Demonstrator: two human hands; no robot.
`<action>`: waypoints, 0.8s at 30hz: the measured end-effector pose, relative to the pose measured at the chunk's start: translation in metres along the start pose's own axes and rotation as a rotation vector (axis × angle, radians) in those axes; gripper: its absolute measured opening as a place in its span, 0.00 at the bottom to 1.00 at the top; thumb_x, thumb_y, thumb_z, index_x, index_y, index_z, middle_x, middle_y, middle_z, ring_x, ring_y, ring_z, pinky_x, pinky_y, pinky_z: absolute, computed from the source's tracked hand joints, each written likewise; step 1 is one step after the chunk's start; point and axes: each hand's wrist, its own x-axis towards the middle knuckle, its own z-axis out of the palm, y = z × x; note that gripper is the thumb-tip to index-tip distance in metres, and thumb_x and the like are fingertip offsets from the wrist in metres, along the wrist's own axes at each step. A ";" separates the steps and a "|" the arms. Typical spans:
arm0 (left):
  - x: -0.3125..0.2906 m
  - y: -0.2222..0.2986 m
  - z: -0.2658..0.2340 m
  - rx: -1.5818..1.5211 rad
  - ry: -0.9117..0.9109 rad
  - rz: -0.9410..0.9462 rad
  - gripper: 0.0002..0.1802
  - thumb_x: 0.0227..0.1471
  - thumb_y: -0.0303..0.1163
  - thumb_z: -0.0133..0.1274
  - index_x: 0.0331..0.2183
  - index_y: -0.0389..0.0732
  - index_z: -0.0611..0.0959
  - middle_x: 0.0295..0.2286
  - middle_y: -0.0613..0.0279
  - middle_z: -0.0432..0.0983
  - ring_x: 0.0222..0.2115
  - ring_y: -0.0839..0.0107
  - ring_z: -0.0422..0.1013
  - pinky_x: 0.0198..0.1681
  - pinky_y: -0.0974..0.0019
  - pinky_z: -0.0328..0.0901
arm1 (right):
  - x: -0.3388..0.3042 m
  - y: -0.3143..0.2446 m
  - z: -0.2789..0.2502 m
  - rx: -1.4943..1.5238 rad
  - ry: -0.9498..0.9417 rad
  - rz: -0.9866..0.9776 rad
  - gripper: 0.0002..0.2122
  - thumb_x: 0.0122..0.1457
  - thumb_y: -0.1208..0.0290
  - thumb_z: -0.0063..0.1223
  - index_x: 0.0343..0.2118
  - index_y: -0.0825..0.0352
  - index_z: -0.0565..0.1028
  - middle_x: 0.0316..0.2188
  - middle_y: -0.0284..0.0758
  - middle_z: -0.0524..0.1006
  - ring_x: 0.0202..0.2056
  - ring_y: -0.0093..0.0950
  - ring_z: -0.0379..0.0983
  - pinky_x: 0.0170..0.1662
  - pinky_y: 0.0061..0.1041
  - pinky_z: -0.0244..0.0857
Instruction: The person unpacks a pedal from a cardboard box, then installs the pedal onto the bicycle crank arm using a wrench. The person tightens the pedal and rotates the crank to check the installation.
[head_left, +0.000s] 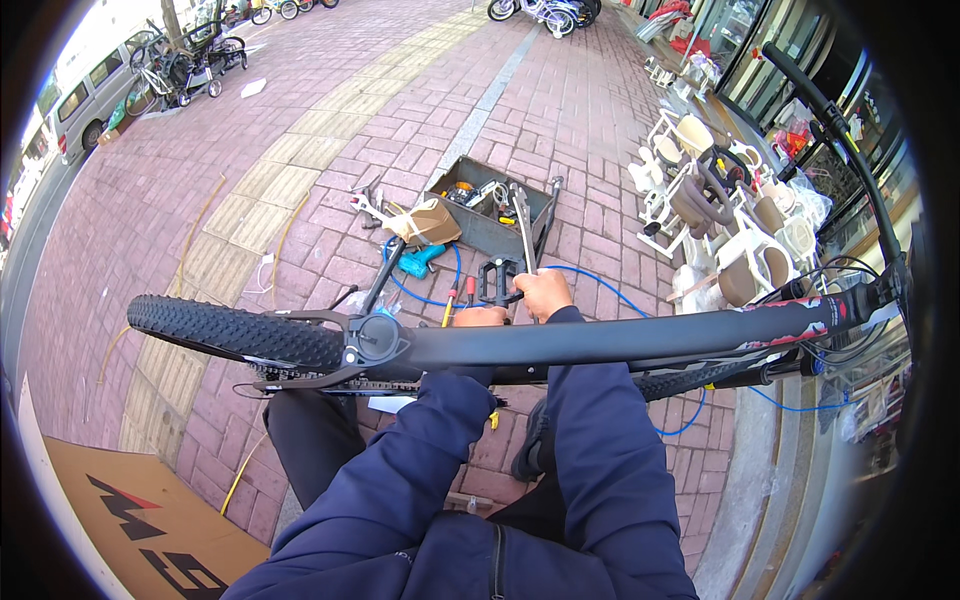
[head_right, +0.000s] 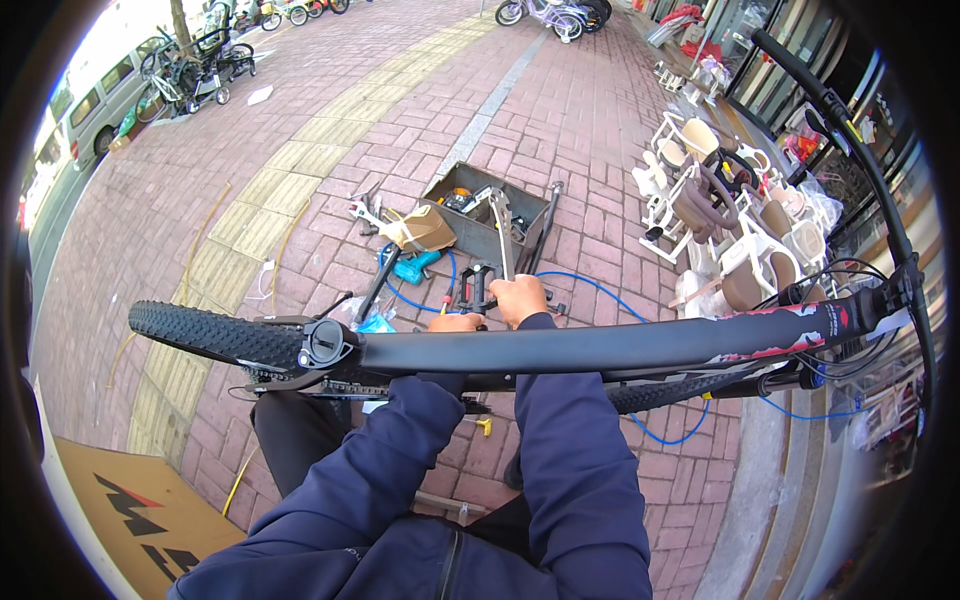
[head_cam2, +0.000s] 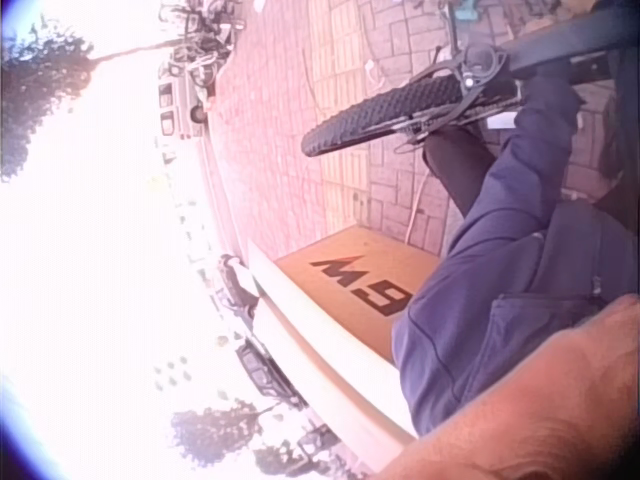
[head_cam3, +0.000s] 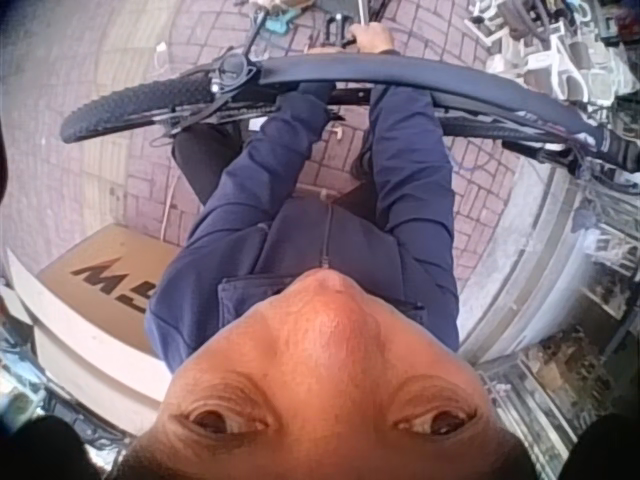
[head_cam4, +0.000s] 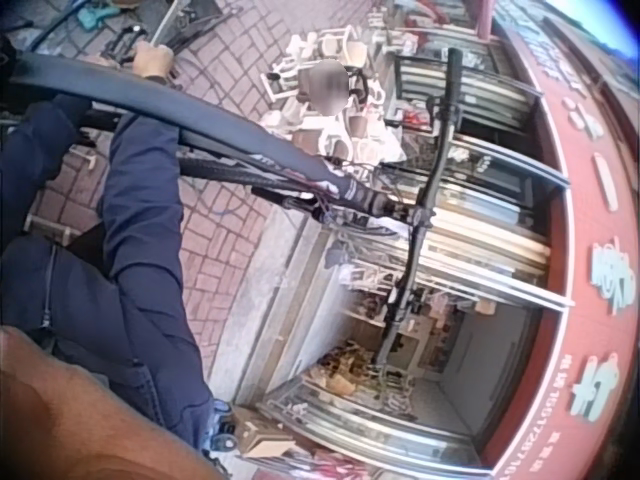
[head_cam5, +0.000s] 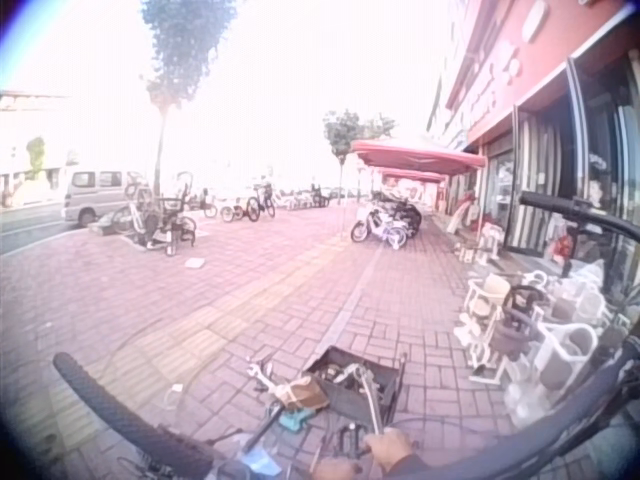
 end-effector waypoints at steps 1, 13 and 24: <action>0.000 0.001 -0.001 0.000 -0.012 -0.001 0.14 0.47 0.43 0.57 0.34 0.48 0.87 0.26 0.56 0.82 0.32 0.57 0.80 0.37 0.55 0.73 | 0.000 0.002 0.000 0.065 0.033 -0.028 0.09 0.50 0.66 0.58 0.25 0.68 0.79 0.16 0.40 0.73 0.18 0.33 0.73 0.22 0.35 0.65; 0.002 -0.006 0.016 -0.136 0.112 0.064 0.12 0.48 0.40 0.55 0.30 0.43 0.86 0.28 0.52 0.82 0.33 0.54 0.80 0.38 0.52 0.72 | -0.022 -0.037 -0.014 -0.095 0.276 0.167 0.20 0.54 0.56 0.58 0.28 0.76 0.80 0.28 0.56 0.79 0.35 0.53 0.77 0.42 0.46 0.69; -0.003 0.005 0.000 -0.098 0.128 0.094 0.13 0.48 0.43 0.56 0.30 0.44 0.85 0.26 0.53 0.82 0.30 0.54 0.80 0.34 0.52 0.71 | -0.058 -0.077 -0.046 -0.010 0.251 0.090 0.18 0.54 0.57 0.59 0.29 0.73 0.81 0.25 0.52 0.80 0.33 0.51 0.78 0.38 0.44 0.69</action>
